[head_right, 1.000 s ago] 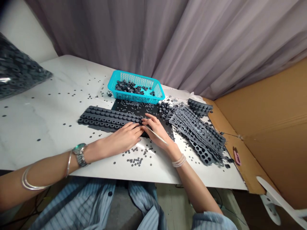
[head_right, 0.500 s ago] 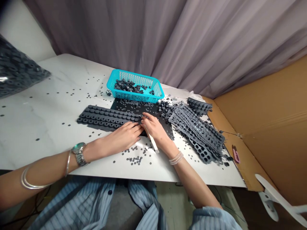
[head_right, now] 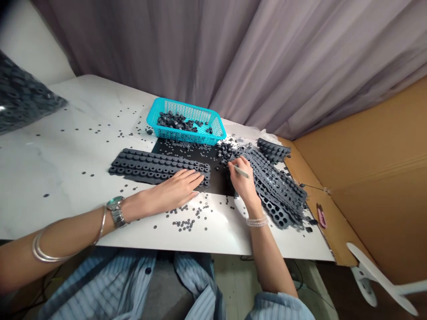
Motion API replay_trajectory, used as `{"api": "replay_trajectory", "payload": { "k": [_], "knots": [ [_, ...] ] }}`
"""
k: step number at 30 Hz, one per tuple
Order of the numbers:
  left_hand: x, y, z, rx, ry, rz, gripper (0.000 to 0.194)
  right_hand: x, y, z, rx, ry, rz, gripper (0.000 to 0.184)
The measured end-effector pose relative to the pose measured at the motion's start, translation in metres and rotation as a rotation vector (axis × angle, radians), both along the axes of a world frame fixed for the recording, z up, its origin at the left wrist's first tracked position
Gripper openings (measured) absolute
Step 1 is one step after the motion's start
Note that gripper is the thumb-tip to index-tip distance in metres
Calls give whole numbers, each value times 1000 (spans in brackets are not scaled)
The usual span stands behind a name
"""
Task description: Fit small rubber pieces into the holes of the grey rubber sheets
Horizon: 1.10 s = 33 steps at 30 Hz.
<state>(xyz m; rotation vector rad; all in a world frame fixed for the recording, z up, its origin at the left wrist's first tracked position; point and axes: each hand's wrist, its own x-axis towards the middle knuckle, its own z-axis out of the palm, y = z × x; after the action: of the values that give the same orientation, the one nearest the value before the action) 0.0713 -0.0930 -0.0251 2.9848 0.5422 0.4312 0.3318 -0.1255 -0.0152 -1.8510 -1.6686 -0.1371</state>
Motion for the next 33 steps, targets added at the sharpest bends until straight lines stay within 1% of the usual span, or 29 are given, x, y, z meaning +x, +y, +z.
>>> {"api": "replay_trajectory", "payload": {
  "k": [1, 5, 7, 8, 10, 14, 16, 18, 20, 23, 25, 29, 33],
  "knots": [
    [1, -1, 0, 9, -8, 7, 45, 3, -1, 2, 11, 42, -22, 27],
    [-2, -5, 5, 66, -33, 60, 43, 2, -5, 16, 151, 209, -156, 31],
    [-6, -6, 6, 88, -38, 100, 39, -2, -6, 22, 187, 270, -168, 31],
    [-8, -6, 6, 95, -36, 120, 37, -5, -5, 25, 189, 294, -151, 30],
    [-10, -5, 4, 104, -26, 153, 35, -15, -1, 30, 158, 329, -68, 28],
    [-10, -4, -5, 132, -26, 184, 34, -49, 13, 34, -10, 307, 263, 22],
    [-9, -4, -8, 143, -26, 199, 35, -66, 20, 30, -98, 275, 371, 20],
    [-8, -4, -9, 149, -16, 203, 36, -78, 25, 23, -168, 264, 414, 18],
    [-8, -4, -9, 154, -4, 196, 39, -83, 27, 14, -212, 258, 435, 16],
    [-8, -5, -9, 154, 7, 183, 42, -80, 26, 2, -216, 241, 452, 14],
    [-8, -5, -8, 147, 4, 179, 42, -74, 25, -3, -197, 234, 467, 15],
    [-8, -5, -7, 131, -9, 186, 41, -69, 27, -6, -194, 228, 505, 16],
    [-8, -6, -6, 134, -13, 193, 41, -70, 29, -8, -193, 187, 504, 15]
  ]
}}
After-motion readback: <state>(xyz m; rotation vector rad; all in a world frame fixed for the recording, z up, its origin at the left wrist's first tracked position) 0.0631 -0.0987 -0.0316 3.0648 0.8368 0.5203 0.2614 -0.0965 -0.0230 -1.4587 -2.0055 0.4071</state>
